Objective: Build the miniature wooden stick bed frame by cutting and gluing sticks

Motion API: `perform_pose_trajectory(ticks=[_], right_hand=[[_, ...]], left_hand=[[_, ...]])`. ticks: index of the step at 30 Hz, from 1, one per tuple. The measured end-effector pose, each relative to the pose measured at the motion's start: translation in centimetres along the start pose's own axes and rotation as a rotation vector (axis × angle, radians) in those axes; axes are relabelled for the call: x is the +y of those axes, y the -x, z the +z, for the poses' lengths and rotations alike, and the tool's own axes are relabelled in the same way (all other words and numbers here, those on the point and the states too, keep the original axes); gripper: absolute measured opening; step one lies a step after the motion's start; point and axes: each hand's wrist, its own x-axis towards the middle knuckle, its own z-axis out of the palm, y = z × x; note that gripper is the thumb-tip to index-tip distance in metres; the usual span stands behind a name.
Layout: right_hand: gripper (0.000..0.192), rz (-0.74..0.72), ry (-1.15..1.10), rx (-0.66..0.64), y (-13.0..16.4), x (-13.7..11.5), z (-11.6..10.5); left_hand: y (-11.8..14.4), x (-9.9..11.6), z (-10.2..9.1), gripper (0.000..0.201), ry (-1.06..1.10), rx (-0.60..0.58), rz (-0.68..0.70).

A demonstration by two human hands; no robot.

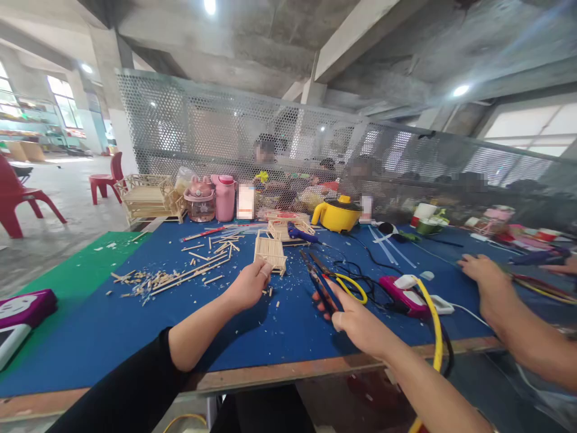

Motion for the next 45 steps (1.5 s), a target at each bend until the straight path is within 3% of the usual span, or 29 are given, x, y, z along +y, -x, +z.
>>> perform_pose_trajectory(ticks=[3,7,14,19,29,33,38,42,45], right_hand=[[0.09,0.015,-0.148,-0.107,0.1,-1.2,1.5],[0.095,-0.035,-0.189,-0.154,0.4,-2.0,2.6],[0.094,-0.108,-0.102,-0.146,0.4,-1.3,3.5],[0.096,-0.098,-0.156,-0.148,0.4,-1.5,4.0],[0.09,-0.061,-0.214,-0.127,0.3,-1.4,4.4],[0.082,-0.099,-0.166,-0.059,0.2,-1.0,4.9],[0.077,-0.173,-0.085,-0.018,0.4,-0.7,5.0],[0.076,-0.152,-0.103,-0.029,0.5,-1.1,5.0],[0.059,-0.089,-0.045,-0.029,0.4,-1.9,4.8]], left_hand=[[-0.1,0.2,0.5,0.036,0.199,0.008,0.001],[0.1,0.4,1.2,0.038,0.315,0.102,0.023],[1.1,1.2,0.8,0.03,0.228,0.388,0.024],[1.2,1.7,0.5,0.027,0.136,0.47,0.04],[1.5,1.6,0.7,0.026,0.108,0.427,0.093],[1.7,1.5,0.7,0.028,0.143,0.396,0.112],[1.8,1.5,0.8,0.03,0.137,0.3,0.229],[1.7,1.3,0.8,0.028,0.064,0.317,0.245],[1.5,1.2,1.0,0.03,0.052,0.323,0.262]])
